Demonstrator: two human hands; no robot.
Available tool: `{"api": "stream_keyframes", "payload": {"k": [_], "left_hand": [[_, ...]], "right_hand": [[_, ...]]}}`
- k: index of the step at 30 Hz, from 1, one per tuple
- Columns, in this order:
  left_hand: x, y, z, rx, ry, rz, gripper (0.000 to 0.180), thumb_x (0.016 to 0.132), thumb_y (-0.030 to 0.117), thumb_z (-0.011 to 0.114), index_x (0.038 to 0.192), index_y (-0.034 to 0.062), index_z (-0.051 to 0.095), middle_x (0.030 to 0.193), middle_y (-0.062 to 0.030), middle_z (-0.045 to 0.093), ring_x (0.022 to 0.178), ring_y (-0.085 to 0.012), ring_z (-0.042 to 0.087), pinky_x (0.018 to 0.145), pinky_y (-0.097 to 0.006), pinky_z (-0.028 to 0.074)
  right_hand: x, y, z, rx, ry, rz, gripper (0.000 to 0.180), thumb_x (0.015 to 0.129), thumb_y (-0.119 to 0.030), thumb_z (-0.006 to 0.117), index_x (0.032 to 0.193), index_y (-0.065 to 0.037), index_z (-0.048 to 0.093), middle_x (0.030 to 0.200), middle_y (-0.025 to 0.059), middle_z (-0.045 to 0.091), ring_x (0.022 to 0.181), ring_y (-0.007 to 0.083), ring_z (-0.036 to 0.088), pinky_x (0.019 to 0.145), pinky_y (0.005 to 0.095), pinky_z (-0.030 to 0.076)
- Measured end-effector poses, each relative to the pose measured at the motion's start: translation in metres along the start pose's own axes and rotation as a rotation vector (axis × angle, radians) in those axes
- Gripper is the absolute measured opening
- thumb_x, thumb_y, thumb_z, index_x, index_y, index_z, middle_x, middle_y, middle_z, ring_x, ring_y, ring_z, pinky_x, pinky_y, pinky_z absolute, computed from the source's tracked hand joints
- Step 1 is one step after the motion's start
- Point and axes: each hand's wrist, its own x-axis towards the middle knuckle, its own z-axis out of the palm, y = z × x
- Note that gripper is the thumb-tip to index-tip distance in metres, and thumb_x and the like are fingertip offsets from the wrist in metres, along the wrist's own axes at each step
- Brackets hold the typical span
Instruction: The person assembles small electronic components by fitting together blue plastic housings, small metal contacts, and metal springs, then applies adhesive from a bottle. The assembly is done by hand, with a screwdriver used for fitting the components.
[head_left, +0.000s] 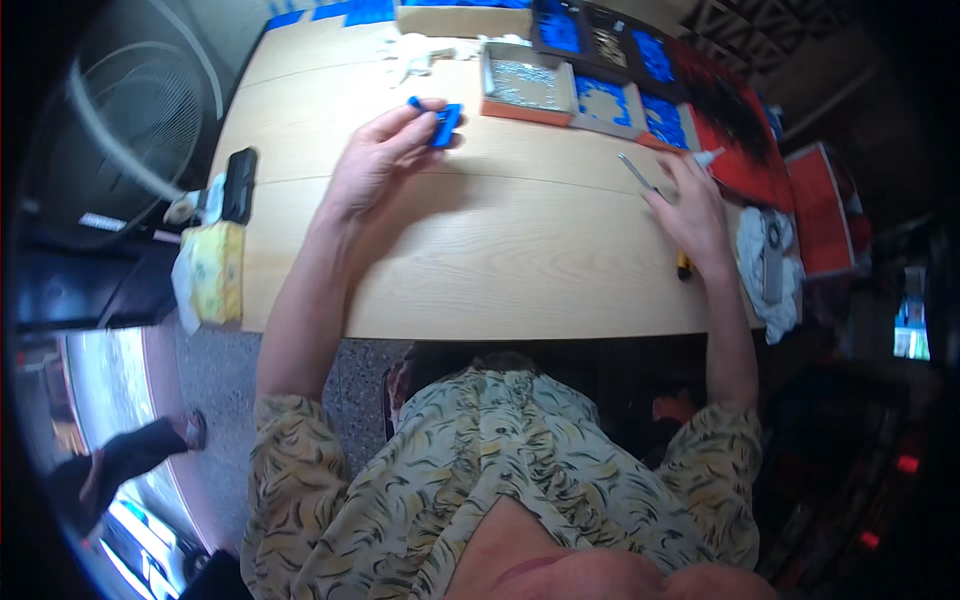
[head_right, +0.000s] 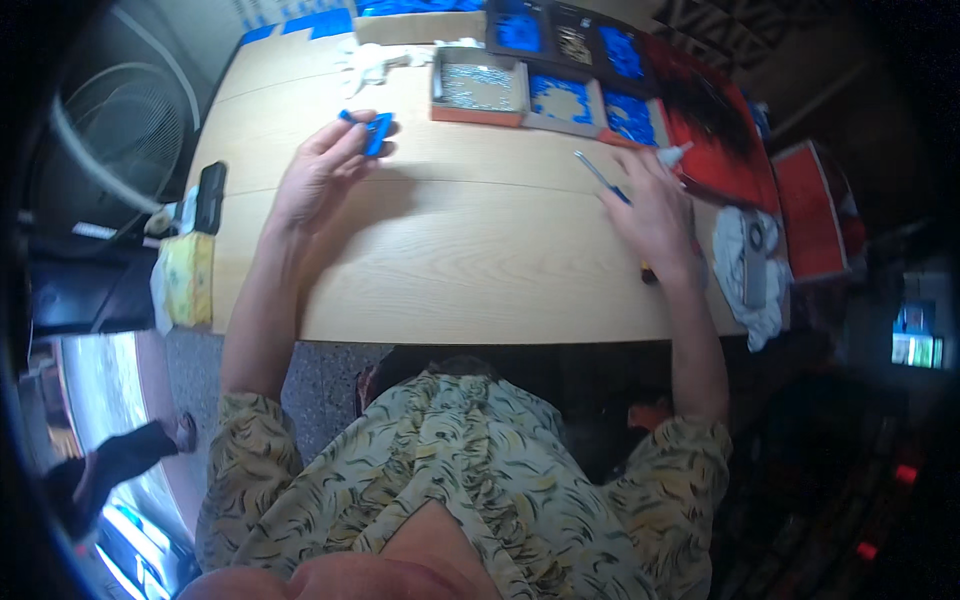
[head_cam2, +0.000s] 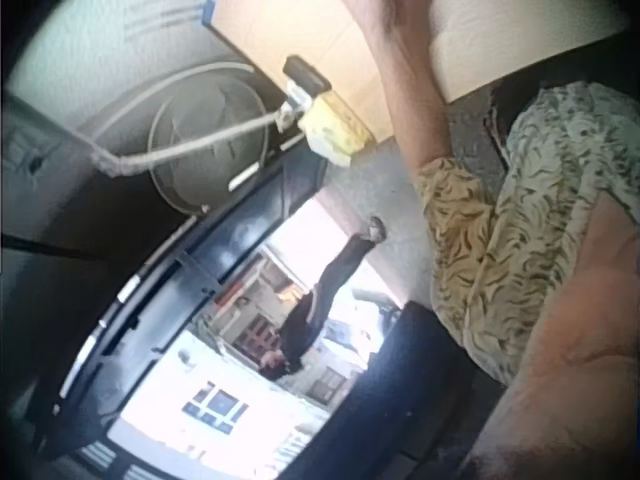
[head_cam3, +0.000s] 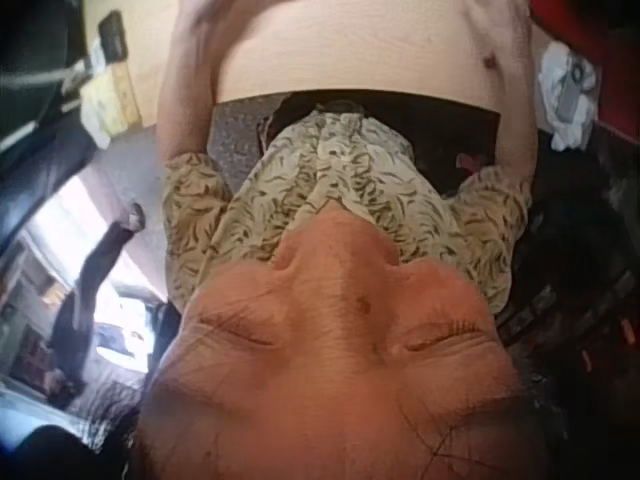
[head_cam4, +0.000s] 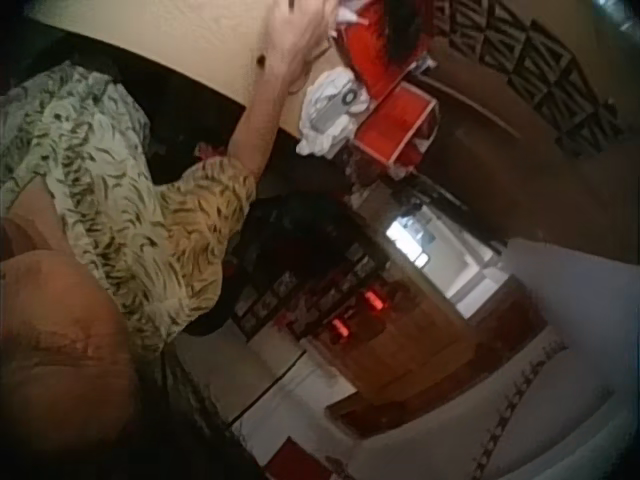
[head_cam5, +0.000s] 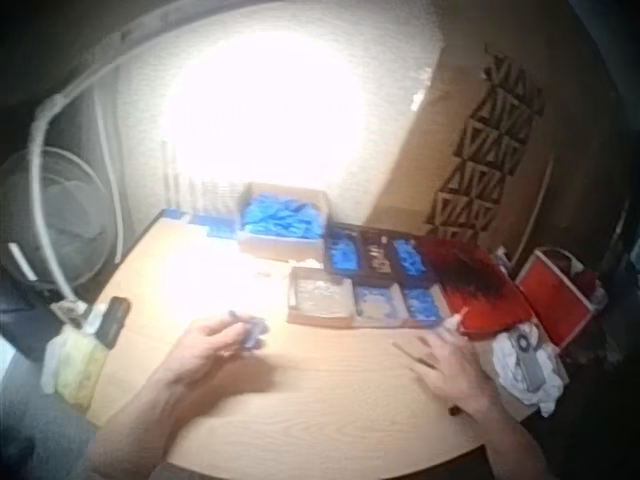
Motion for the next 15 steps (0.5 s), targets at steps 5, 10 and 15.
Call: {"api": "stream_keyframes", "payload": {"k": [5,10,15], "left_hand": [[-0.005,-0.003,-0.002,-0.171,-0.059,-0.001,0.040,0.098,0.022,0.061,0.133,0.0031,0.053,0.120,-0.0151,0.064,0.103,-0.0183,0.065,0.077,-0.021,0.057],[-0.005,-0.006,-0.003,-0.315,-0.093,-0.013,0.043,0.098,0.023,0.061,0.134,0.0031,0.051,0.119,-0.0150,0.063,0.099,-0.0146,0.065,0.077,-0.017,0.060],[-0.005,-0.006,0.003,-0.348,-0.102,-0.020,0.041,0.098,0.022,0.060,0.133,0.0030,0.053,0.118,-0.0153,0.063,0.098,-0.0142,0.065,0.078,-0.018,0.060]], "right_hand": [[-0.033,0.022,0.016,0.010,-0.025,0.038,0.033,0.082,-0.012,0.070,0.113,-0.003,0.062,0.107,0.0147,0.064,0.107,0.0326,0.059,0.091,0.0432,0.045],[-0.039,0.020,0.037,0.166,0.125,0.026,0.028,0.087,-0.006,0.064,0.114,-0.001,0.061,0.106,0.0133,0.064,0.093,0.0252,0.063,0.077,0.0348,0.048],[-0.039,-0.035,0.009,1.068,0.092,0.292,0.023,0.096,-0.009,0.060,0.117,0.001,0.062,0.095,0.0004,0.063,0.075,0.0047,0.054,0.068,0.0215,0.046]]}}
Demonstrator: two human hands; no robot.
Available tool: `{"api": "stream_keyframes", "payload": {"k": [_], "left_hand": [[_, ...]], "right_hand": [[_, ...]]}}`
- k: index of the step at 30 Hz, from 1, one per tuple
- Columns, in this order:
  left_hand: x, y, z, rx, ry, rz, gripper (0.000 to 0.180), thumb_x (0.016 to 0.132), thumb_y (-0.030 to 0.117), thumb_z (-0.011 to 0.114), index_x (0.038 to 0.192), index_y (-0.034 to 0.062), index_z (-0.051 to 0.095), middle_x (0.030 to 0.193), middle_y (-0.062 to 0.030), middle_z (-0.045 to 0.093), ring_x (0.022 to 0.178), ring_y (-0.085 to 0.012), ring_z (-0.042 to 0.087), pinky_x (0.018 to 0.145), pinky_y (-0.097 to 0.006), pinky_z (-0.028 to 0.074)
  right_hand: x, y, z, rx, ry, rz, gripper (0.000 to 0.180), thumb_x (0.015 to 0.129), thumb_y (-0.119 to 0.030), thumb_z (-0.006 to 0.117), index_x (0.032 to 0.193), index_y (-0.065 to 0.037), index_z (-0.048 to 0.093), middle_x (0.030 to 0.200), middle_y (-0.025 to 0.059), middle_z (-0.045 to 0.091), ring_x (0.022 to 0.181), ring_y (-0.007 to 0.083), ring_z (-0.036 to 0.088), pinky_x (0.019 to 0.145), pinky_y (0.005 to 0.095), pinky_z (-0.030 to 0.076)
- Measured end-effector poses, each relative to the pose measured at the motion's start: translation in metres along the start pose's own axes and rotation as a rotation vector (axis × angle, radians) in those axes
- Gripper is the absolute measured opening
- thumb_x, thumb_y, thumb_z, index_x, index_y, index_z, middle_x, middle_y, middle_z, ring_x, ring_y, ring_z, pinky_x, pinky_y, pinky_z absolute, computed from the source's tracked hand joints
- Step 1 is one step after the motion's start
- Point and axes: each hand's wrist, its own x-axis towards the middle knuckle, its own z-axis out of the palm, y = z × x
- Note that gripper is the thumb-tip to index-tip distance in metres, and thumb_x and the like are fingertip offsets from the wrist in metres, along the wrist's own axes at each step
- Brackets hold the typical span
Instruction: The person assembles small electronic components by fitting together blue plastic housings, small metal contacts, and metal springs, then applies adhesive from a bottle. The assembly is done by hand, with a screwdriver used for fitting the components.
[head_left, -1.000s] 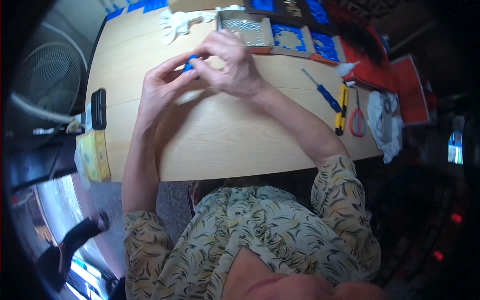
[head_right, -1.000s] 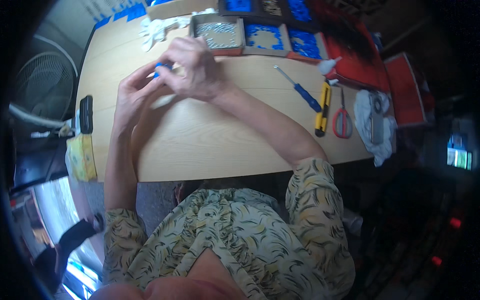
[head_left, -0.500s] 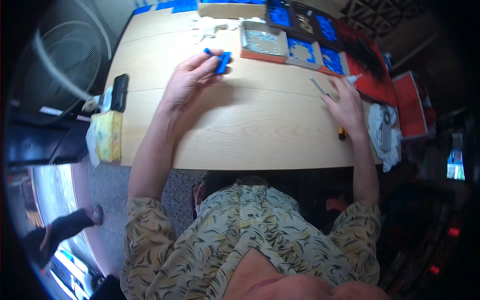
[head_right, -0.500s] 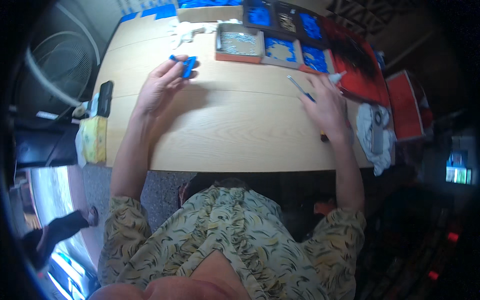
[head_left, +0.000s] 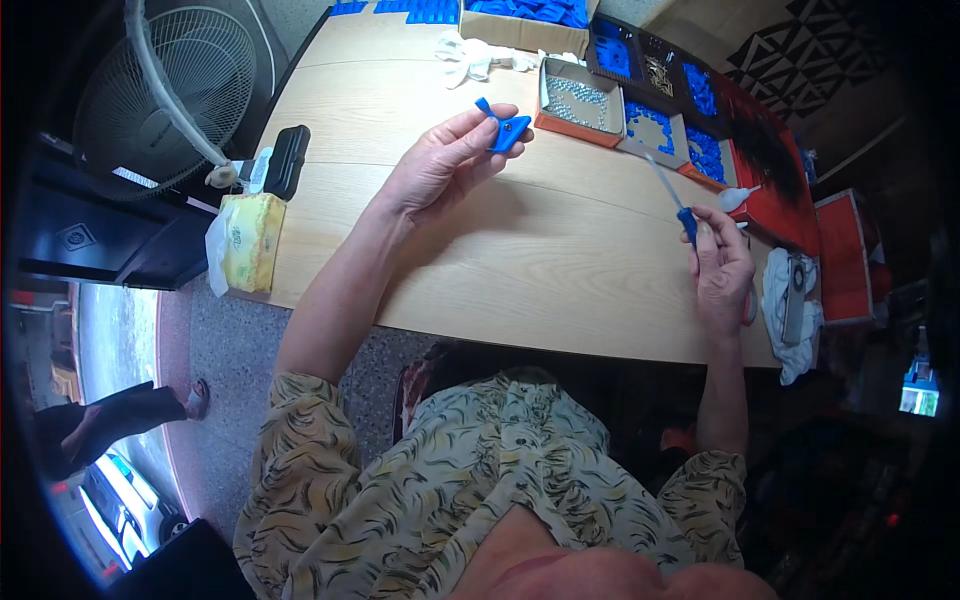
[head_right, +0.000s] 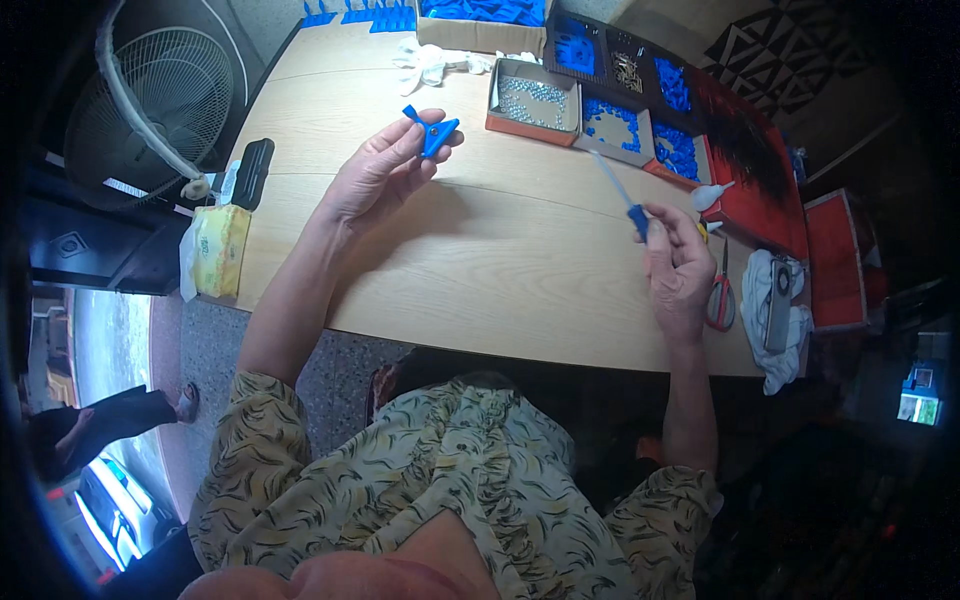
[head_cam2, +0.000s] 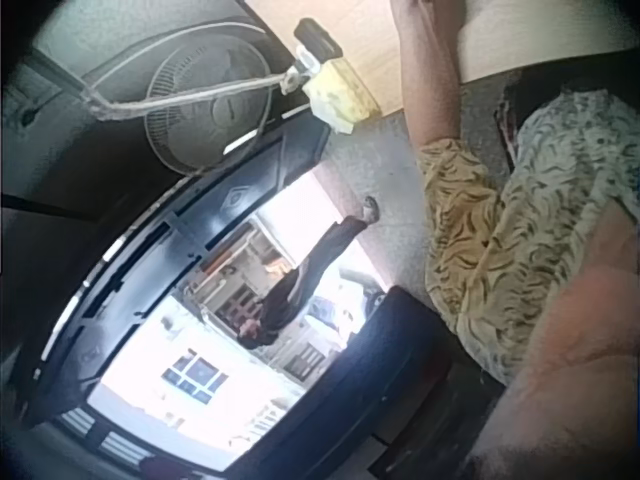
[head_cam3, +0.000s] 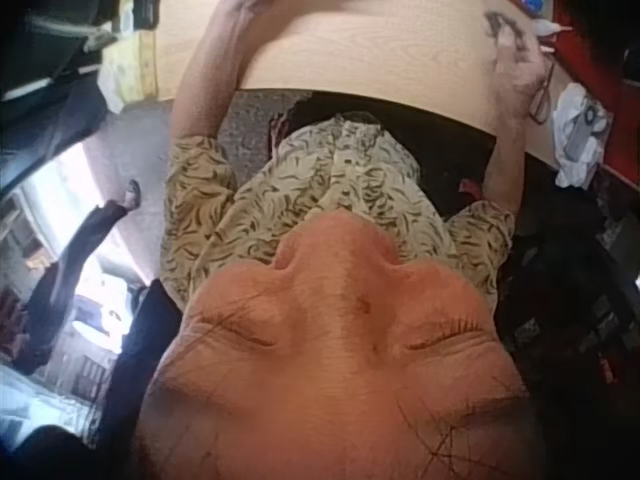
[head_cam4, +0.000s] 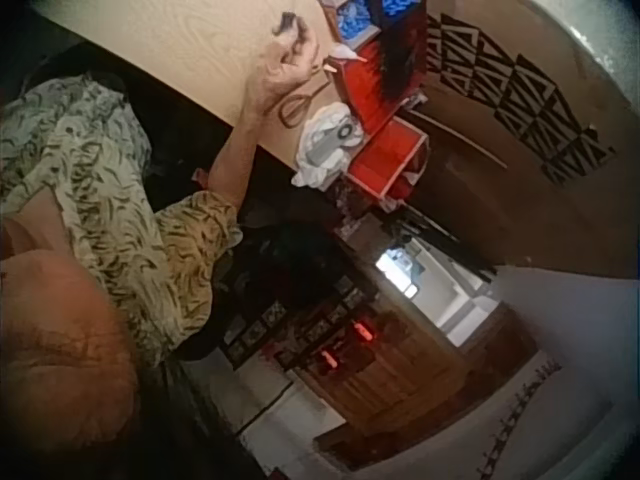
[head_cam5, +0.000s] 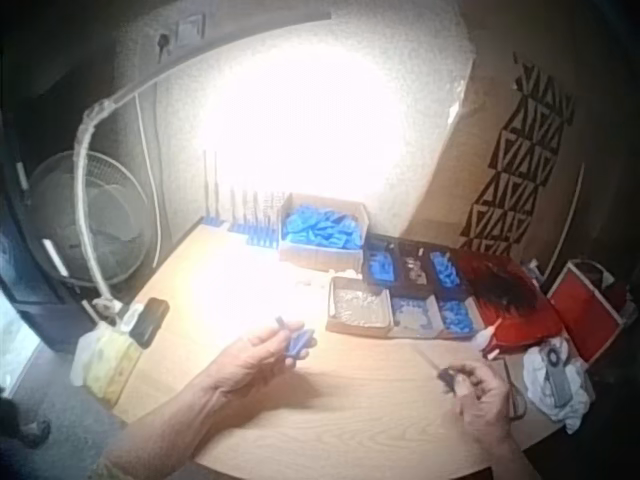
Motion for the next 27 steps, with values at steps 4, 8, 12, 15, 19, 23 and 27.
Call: {"api": "stream_keyframes", "payload": {"k": [4,8,12,15,19,23,27], "left_hand": [[-0.002,-0.003,0.002,0.155,-0.014,0.042,0.035,0.097,0.021,0.061,0.128,0.0041,0.059,0.115,-0.0145,0.065,0.099,-0.0152,0.066,0.080,-0.019,0.060],[-0.004,-0.007,0.004,0.206,-0.060,0.086,0.031,0.097,0.022,0.062,0.124,0.0060,0.063,0.113,-0.0122,0.068,0.101,-0.0170,0.067,0.082,-0.024,0.058],[-0.007,-0.006,0.006,0.185,-0.084,0.081,0.030,0.097,0.022,0.062,0.123,0.0074,0.064,0.112,-0.0111,0.068,0.100,-0.0177,0.067,0.082,-0.026,0.056],[-0.007,-0.005,0.005,0.210,-0.082,0.108,0.030,0.097,0.022,0.062,0.123,0.0073,0.064,0.112,-0.0106,0.068,0.099,-0.0182,0.068,0.082,-0.026,0.055],[-0.008,-0.004,0.004,0.219,-0.095,0.116,0.030,0.098,0.021,0.061,0.123,0.0051,0.064,0.111,-0.0106,0.069,0.098,-0.0181,0.068,0.081,-0.026,0.055],[-0.007,-0.004,0.005,0.251,-0.076,0.109,0.029,0.098,0.020,0.061,0.123,0.0046,0.064,0.110,-0.0108,0.069,0.099,-0.0183,0.068,0.082,-0.027,0.055],[-0.008,-0.005,0.005,0.250,-0.090,0.118,0.029,0.098,0.019,0.061,0.123,0.0042,0.064,0.109,-0.0107,0.069,0.099,-0.0188,0.068,0.083,-0.027,0.055]], "right_hand": [[-0.011,-0.052,0.036,0.084,-0.163,0.117,0.025,0.095,-0.010,0.065,0.117,0.000,0.062,0.094,0.0006,0.066,0.072,0.0042,0.057,0.067,0.0203,0.048],[-0.011,-0.064,0.061,-0.086,-0.145,-0.176,0.021,0.088,-0.007,0.073,0.107,0.000,0.066,0.092,0.0028,0.068,0.078,0.0062,0.062,0.066,0.0221,0.050],[-0.007,-0.069,0.070,-0.258,-0.154,-0.318,0.017,0.087,-0.007,0.073,0.101,0.001,0.068,0.086,0.0071,0.068,0.075,0.0101,0.063,0.066,0.0246,0.051],[-0.002,-0.068,0.074,-0.341,-0.160,-0.441,0.018,0.085,-0.007,0.074,0.100,0.001,0.068,0.086,0.0088,0.068,0.074,0.0132,0.065,0.066,0.0260,0.052],[0.000,-0.069,0.078,-0.357,-0.160,-0.458,0.019,0.084,-0.007,0.075,0.100,0.001,0.068,0.086,0.0099,0.068,0.075,0.0154,0.066,0.066,0.0273,0.053],[0.002,-0.069,0.078,-0.398,-0.160,-0.505,0.019,0.084,-0.005,0.075,0.100,0.001,0.068,0.086,0.0103,0.068,0.075,0.0159,0.066,0.065,0.0279,0.053],[0.004,-0.067,0.077,-0.437,-0.168,-0.548,0.020,0.082,-0.003,0.076,0.100,0.001,0.068,0.087,0.0107,0.067,0.076,0.0173,0.067,0.065,0.0296,0.054]]}}
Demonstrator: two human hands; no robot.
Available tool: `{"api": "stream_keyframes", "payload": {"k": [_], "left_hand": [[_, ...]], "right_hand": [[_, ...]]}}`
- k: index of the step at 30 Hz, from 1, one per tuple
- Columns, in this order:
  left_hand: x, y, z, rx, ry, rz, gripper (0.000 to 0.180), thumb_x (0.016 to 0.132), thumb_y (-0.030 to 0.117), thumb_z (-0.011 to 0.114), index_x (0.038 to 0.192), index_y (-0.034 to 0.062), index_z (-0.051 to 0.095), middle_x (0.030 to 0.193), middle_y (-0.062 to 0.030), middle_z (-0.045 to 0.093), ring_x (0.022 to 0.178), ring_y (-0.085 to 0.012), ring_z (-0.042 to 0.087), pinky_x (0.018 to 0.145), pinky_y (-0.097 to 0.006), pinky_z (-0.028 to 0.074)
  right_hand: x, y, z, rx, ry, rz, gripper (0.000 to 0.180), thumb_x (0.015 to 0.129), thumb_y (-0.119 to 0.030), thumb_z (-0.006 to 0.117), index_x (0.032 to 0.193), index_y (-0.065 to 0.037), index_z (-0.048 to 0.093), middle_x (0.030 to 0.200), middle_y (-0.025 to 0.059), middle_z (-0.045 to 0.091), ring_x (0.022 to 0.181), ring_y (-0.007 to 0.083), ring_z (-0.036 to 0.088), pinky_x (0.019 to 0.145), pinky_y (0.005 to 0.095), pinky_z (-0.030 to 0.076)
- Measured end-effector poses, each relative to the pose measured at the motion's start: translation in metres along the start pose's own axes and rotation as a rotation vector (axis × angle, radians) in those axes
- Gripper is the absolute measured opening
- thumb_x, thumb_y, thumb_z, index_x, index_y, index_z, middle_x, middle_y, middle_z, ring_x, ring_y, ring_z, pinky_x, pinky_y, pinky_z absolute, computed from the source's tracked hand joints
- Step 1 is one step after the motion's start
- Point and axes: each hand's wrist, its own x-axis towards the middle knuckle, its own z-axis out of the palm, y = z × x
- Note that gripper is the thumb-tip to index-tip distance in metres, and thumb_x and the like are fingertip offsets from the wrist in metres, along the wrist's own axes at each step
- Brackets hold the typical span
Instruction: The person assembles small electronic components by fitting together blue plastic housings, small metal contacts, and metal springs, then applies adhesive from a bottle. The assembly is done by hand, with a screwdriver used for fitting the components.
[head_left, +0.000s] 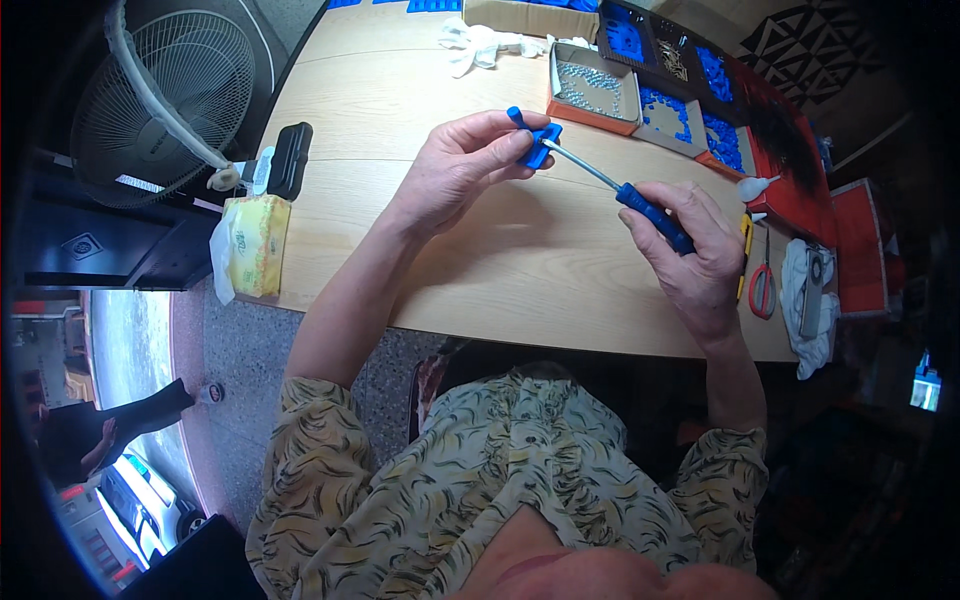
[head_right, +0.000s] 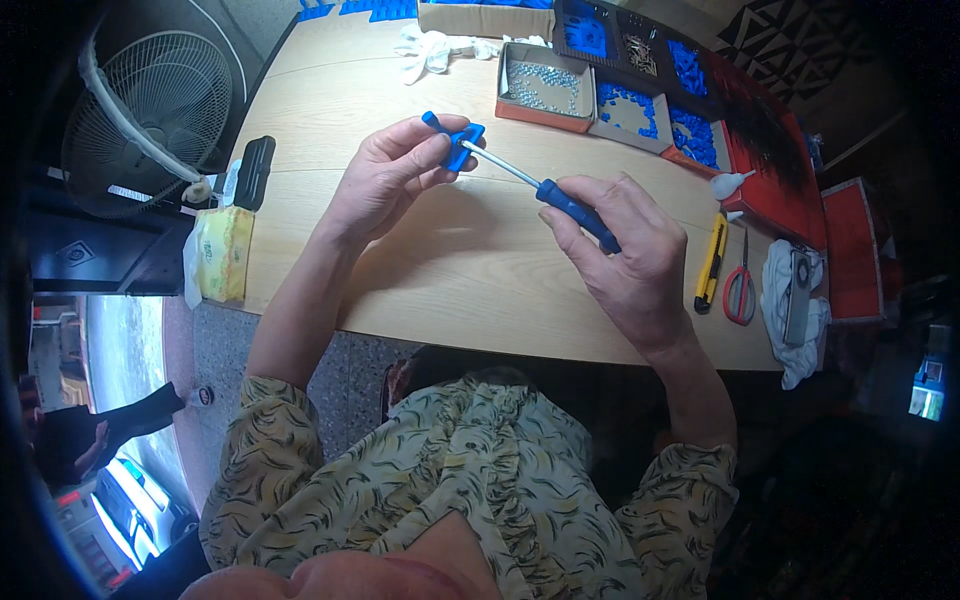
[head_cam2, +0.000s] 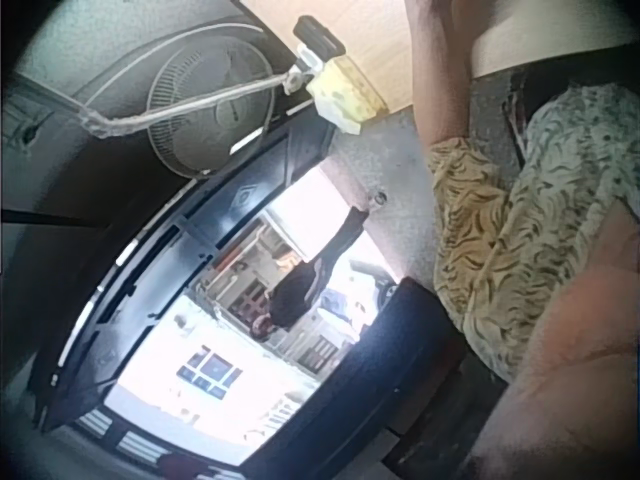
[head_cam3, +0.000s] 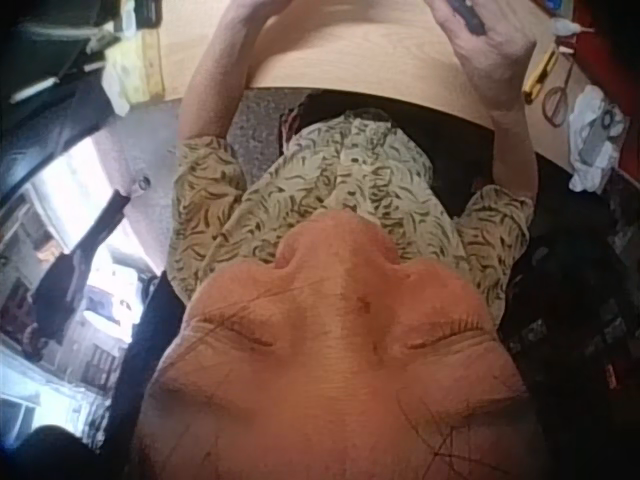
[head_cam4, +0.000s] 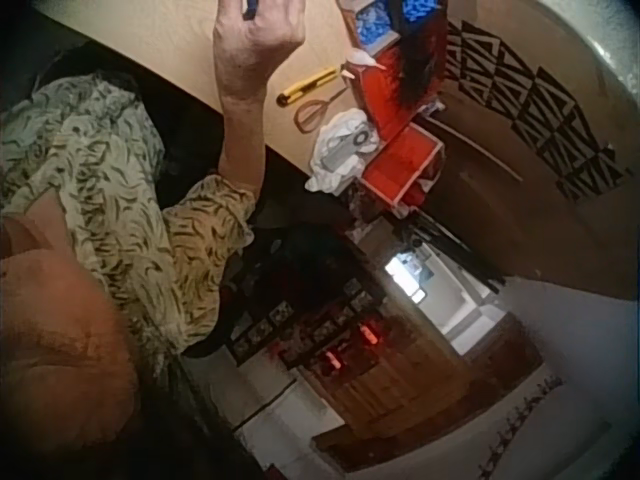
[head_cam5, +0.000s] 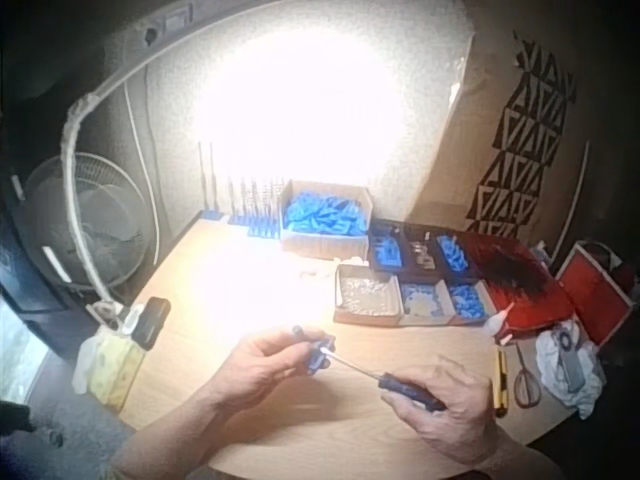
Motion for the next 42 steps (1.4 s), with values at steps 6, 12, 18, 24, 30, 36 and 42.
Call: {"api": "stream_keyframes", "payload": {"k": [6,12,18,24,30,36,42], "left_hand": [[0.000,0.001,0.001,0.020,0.004,-0.022,0.029,0.098,0.019,0.061,0.123,0.0035,0.064,0.109,-0.0109,0.069,0.099,-0.0193,0.068,0.084,-0.028,0.056],[0.001,0.002,0.003,0.060,0.021,0.010,0.029,0.097,0.017,0.061,0.122,0.0028,0.065,0.106,-0.0110,0.070,0.096,-0.0188,0.069,0.081,-0.027,0.058],[0.001,0.001,0.004,0.113,0.048,0.032,0.027,0.097,0.018,0.061,0.120,0.0035,0.067,0.107,-0.0113,0.071,0.096,-0.0195,0.070,0.080,-0.029,0.058],[0.000,0.000,0.001,0.171,0.046,0.078,0.027,0.097,0.018,0.062,0.120,0.0040,0.067,0.107,-0.0108,0.071,0.097,-0.0196,0.070,0.082,-0.031,0.058],[0.001,0.002,0.003,0.192,0.057,0.089,0.027,0.097,0.017,0.062,0.120,0.0036,0.067,0.108,-0.0116,0.071,0.098,-0.0206,0.070,0.084,-0.032,0.058],[-0.001,0.004,0.002,0.217,0.053,0.101,0.026,0.096,0.017,0.064,0.118,0.0032,0.068,0.108,-0.0125,0.071,0.099,-0.0216,0.070,0.084,-0.033,0.058],[0.000,0.005,0.001,0.220,0.036,0.106,0.025,0.095,0.016,0.064,0.117,0.0034,0.069,0.107,-0.0128,0.071,0.098,-0.0221,0.070,0.083,-0.033,0.058]], "right_hand": [[0.003,0.007,-0.003,-0.113,0.042,-0.207,0.026,0.076,-0.001,0.078,0.100,0.000,0.069,0.087,0.0119,0.066,0.075,0.0232,0.068,0.064,0.0337,0.055],[0.007,0.006,-0.007,-0.153,0.030,-0.232,0.026,0.076,-0.001,0.078,0.100,0.000,0.069,0.087,0.0120,0.066,0.075,0.0247,0.068,0.063,0.0341,0.055],[0.009,0.002,-0.011,-0.011,-0.044,-0.083,0.024,0.079,-0.003,0.077,0.101,0.002,0.068,0.085,0.0120,0.067,0.075,0.0205,0.068,0.063,0.0310,0.054],[0.008,0.001,-0.011,0.150,-0.118,0.161,0.020,0.086,-0.007,0.074,0.102,0.003,0.068,0.084,0.0107,0.067,0.074,0.0137,0.065,0.066,0.0261,0.052],[0.008,0.006,-0.004,0.130,-0.107,0.153,0.018,0.085,-0.007,0.074,0.098,0.003,0.067,0.082,0.0103,0.066,0.071,0.0148,0.065,0.064,0.0273,0.051],[0.010,0.011,0.002,-0.034,-0.013,-0.157,0.017,0.081,-0.005,0.076,0.092,0.003,0.066,0.079,0.0123,0.065,0.067,0.0194,0.065,0.059,0.0295,0.050],[0.008,0.014,0.003,0.063,-0.045,-0.010,0.017,0.082,-0.006,0.077,0.092,0.002,0.066,0.079,0.0106,0.066,0.068,0.0166,0.065,0.060,0.0283,0.050]]}}
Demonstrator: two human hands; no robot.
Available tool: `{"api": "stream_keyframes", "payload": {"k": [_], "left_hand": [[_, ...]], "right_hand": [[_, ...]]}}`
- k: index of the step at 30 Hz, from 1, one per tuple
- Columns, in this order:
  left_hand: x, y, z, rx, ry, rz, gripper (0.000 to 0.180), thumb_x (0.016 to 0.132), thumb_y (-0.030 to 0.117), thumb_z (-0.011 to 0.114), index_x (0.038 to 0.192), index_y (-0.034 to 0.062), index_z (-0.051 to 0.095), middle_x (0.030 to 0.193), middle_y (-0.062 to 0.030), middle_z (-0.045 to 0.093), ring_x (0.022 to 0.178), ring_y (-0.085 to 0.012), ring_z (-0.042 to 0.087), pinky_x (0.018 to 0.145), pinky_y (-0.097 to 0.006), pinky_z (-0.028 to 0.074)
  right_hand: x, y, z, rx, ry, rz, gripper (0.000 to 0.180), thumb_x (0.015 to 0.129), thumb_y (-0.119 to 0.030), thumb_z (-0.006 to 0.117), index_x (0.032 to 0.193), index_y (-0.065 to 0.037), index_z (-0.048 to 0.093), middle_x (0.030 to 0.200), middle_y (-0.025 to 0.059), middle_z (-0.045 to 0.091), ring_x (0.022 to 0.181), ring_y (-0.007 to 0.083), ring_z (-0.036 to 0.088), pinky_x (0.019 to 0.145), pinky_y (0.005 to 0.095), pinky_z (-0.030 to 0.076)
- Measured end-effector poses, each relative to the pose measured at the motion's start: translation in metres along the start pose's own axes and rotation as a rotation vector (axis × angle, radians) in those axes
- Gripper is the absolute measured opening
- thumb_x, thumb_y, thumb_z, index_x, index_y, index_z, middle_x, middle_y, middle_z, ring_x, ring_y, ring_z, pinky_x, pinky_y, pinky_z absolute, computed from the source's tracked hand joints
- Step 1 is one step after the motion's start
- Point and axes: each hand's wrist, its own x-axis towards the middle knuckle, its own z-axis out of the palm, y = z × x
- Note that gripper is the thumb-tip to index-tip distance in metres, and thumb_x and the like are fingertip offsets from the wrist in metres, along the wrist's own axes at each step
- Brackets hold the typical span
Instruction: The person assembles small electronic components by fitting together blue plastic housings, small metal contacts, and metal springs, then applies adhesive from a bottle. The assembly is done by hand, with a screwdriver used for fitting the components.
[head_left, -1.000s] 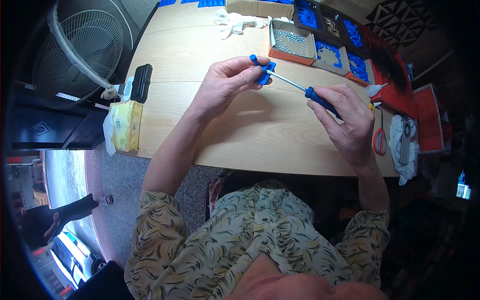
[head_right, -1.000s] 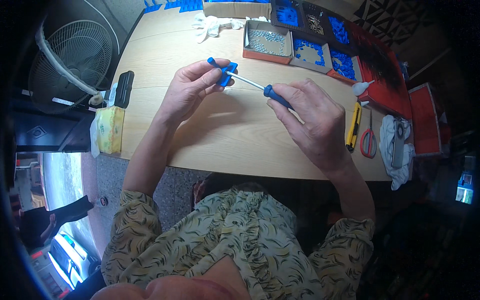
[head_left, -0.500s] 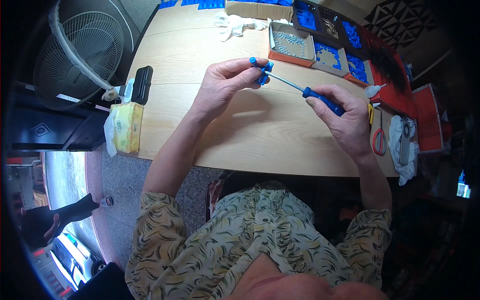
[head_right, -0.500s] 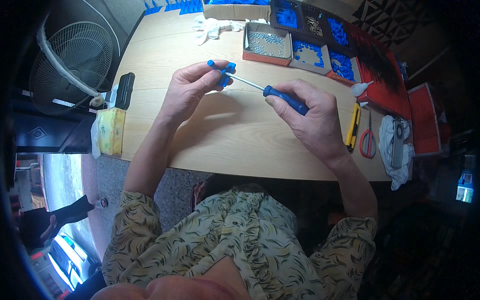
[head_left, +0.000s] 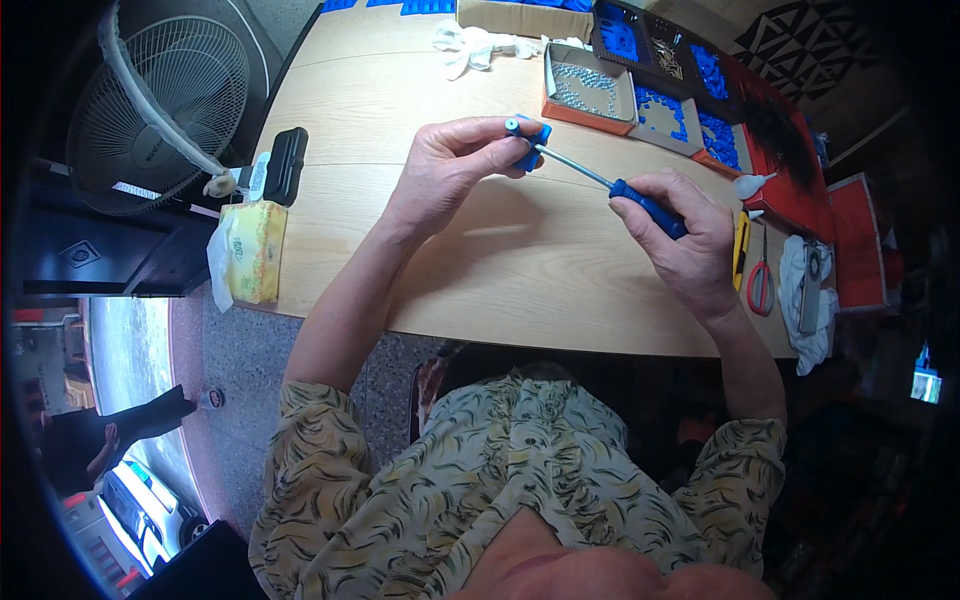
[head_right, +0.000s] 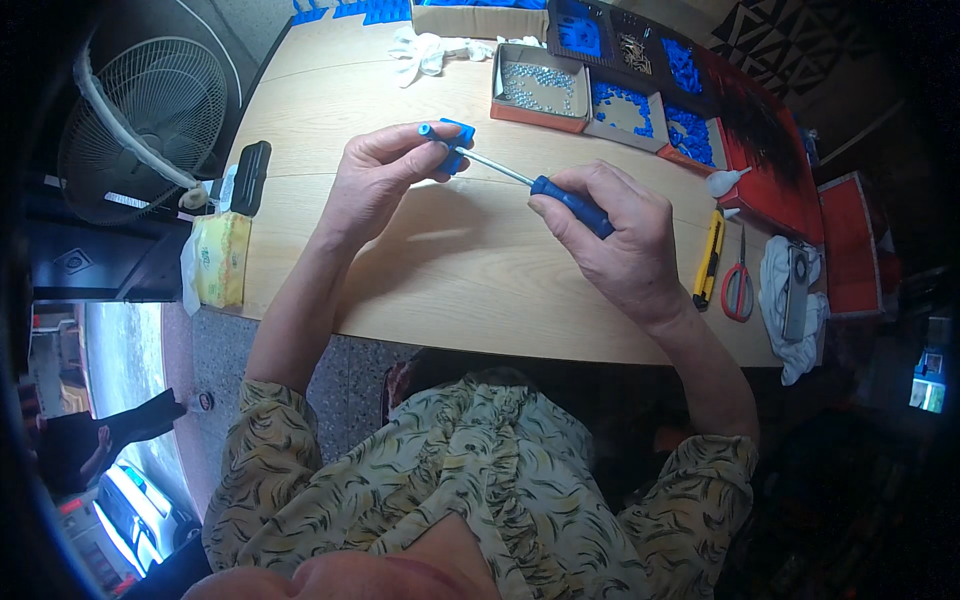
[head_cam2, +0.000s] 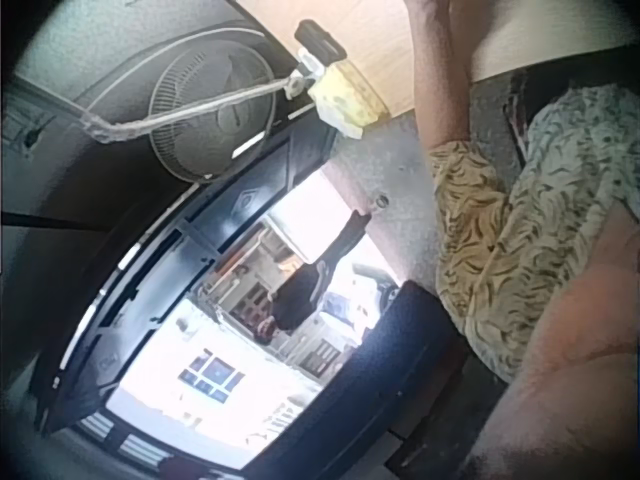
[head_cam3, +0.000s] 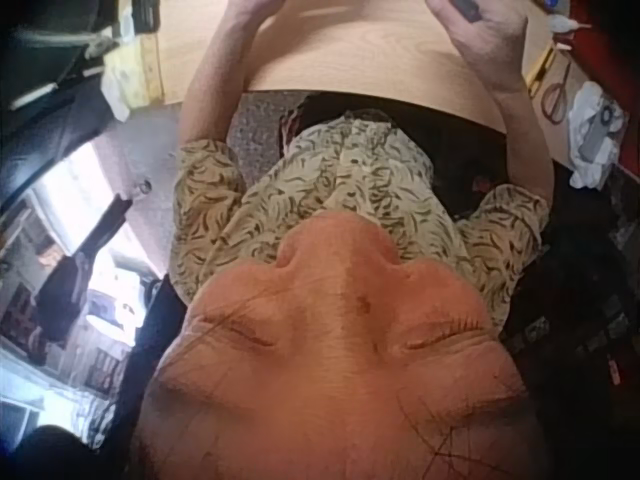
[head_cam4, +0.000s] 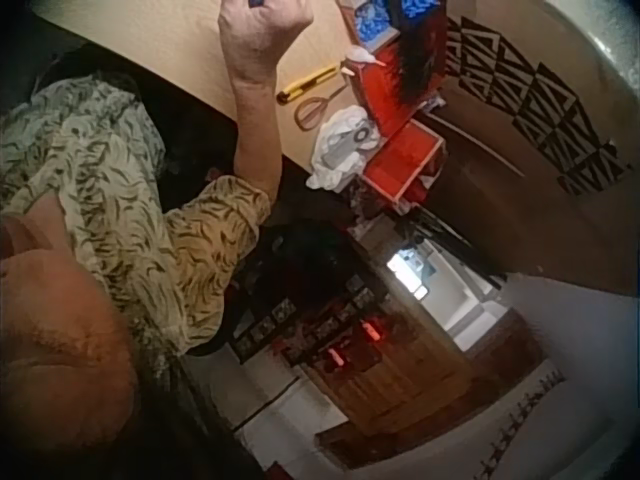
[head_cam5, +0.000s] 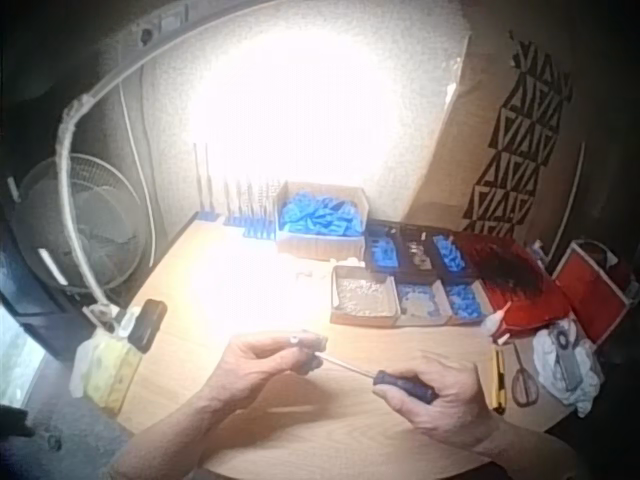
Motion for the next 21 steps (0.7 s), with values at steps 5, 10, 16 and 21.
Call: {"api": "stream_keyframes", "payload": {"k": [5,10,16,21], "left_hand": [[-0.0015,0.0008,-0.0019,0.037,0.020,0.008,0.023,0.095,0.015,0.064,0.114,0.0030,0.070,0.104,-0.0122,0.071,0.096,-0.0222,0.071,0.082,-0.033,0.058],[-0.0008,0.0011,-0.0009,0.027,0.017,0.007,0.022,0.095,0.014,0.065,0.113,0.0029,0.070,0.103,-0.0123,0.071,0.095,-0.0217,0.070,0.082,-0.033,0.058],[-0.0008,0.0020,-0.0020,0.028,0.009,0.019,0.021,0.094,0.013,0.066,0.112,0.0031,0.071,0.099,-0.0114,0.072,0.092,-0.0201,0.070,0.083,-0.033,0.058],[-0.0018,0.0015,-0.0030,0.012,0.006,0.021,0.021,0.094,0.013,0.066,0.111,0.0037,0.071,0.099,-0.0112,0.072,0.091,-0.0198,0.070,0.083,-0.033,0.058]], "right_hand": [[-0.0004,-0.0026,0.0023,0.065,-0.008,0.093,0.016,0.083,-0.007,0.077,0.093,0.001,0.067,0.080,0.0093,0.067,0.069,0.0143,0.065,0.062,0.0264,0.050],[-0.0014,-0.0018,0.0026,0.065,0.004,0.084,0.016,0.083,-0.007,0.077,0.093,0.001,0.067,0.080,0.0090,0.068,0.069,0.0138,0.066,0.062,0.0258,0.051],[-0.0017,-0.0060,0.0014,0.107,-0.007,0.161,0.015,0.084,-0.008,0.076,0.094,0.000,0.068,0.081,0.0077,0.069,0.071,0.0108,0.066,0.063,0.0236,0.052],[-0.0012,-0.0073,0.0005,0.128,-0.022,0.198,0.016,0.086,-0.009,0.076,0.096,0.001,0.068,0.081,0.0066,0.070,0.072,0.0087,0.066,0.064,0.0225,0.052]]}}
